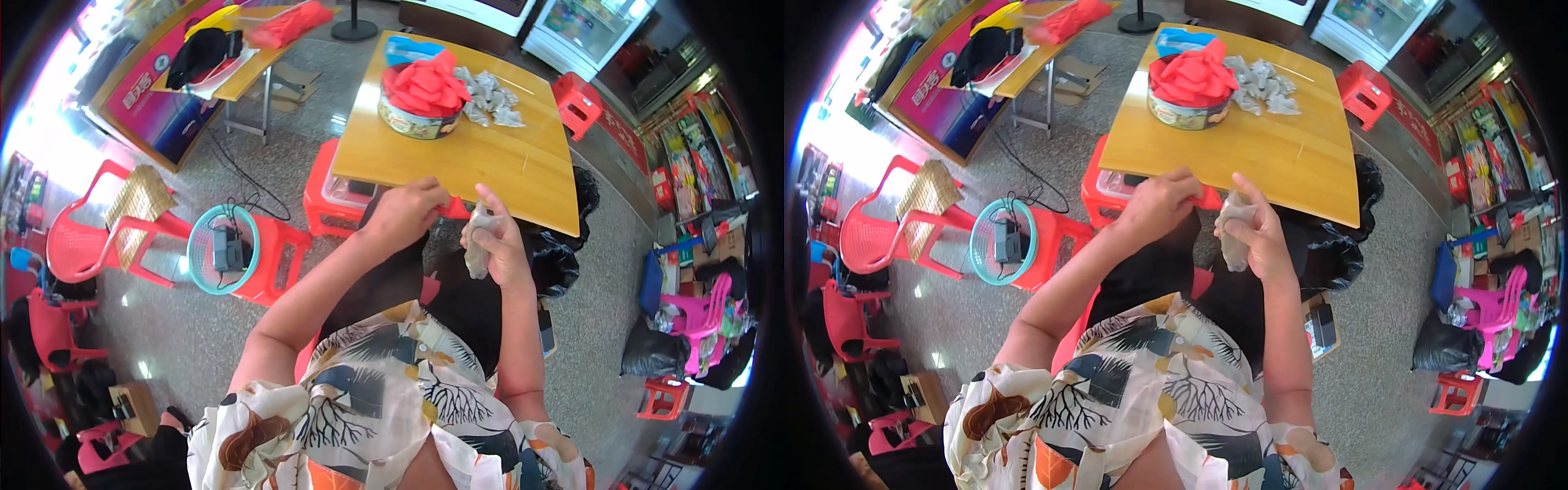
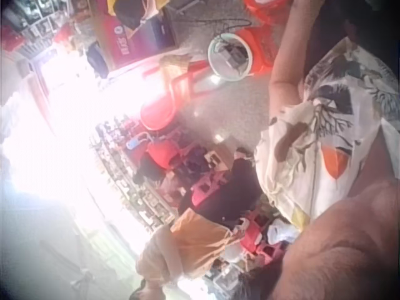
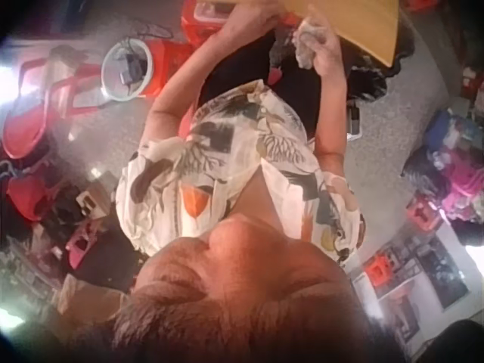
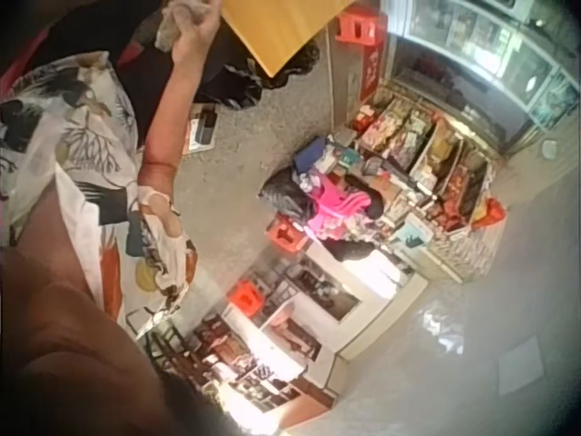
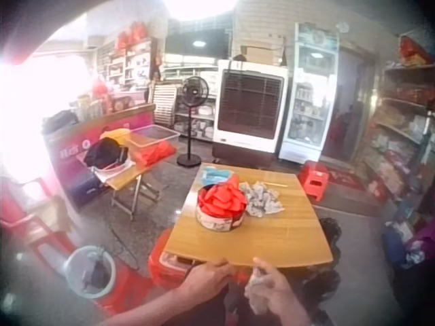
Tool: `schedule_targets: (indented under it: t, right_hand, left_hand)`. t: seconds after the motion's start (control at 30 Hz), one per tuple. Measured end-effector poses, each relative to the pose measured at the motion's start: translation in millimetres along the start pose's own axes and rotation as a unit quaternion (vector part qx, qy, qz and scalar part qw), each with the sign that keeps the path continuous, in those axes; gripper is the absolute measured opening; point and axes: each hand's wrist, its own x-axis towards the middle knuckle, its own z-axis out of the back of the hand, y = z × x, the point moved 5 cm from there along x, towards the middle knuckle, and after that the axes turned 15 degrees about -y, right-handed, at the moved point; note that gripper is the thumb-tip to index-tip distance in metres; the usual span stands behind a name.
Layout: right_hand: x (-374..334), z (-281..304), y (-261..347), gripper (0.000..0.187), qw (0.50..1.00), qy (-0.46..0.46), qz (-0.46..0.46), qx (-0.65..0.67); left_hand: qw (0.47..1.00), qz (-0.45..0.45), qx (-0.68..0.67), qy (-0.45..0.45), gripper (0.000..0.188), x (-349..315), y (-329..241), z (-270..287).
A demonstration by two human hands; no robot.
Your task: The person sits at a table and repeatedly wraps small items in red paper. They pick up a small item, fold a piece of red paper around it, and place the wrapped item on the table. The process is repeated multiple times throughout the video.
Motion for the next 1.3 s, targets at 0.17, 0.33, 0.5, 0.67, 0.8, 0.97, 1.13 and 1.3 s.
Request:
schedule_targets:
  t: [0.17,0.33,0.5,0.67,0.8,0.97,1.13,1.3]
  right_hand:
    - [5,5,-29,0.032,0.986,-0.045,0.001,-0.163]
    - [4,7,-38,0.02,0.993,-0.073,0.041,-0.077]
    - [5,-7,-36,0.016,0.996,-0.049,0.066,-0.012]
    - [7,-15,-55,0.015,0.999,-0.02,0.027,0.0]
    - [1,-15,-71,0.019,0.998,-0.043,-0.038,0.011]
    - [0,2,-70,0.026,0.997,-0.042,-0.056,0.036]
    - [-4,10,-41,0.022,0.998,-0.052,0.007,-0.045]
    - [-12,1,-19,0.024,0.985,0.01,0.029,-0.168]
  left_hand:
    - [1.0,-0.015,-0.005,-0.011,0.01,-21,-8,6]
    - [0.993,-0.013,-0.032,-0.113,0.019,-24,-4,26]
    - [0.783,0.44,-0.433,-0.076,0.044,-68,42,7]
    - [0.691,0.46,-0.557,-0.019,0.049,-79,19,-10]
    - [0.783,0.359,-0.504,-0.07,0.027,-63,31,-19]
    - [0.826,0.355,-0.43,-0.086,0.015,-58,47,-24]
    - [0.856,0.366,-0.358,-0.076,0.02,-46,43,-16]
    - [0.909,0.337,-0.244,-0.028,0.027,-39,37,-13]
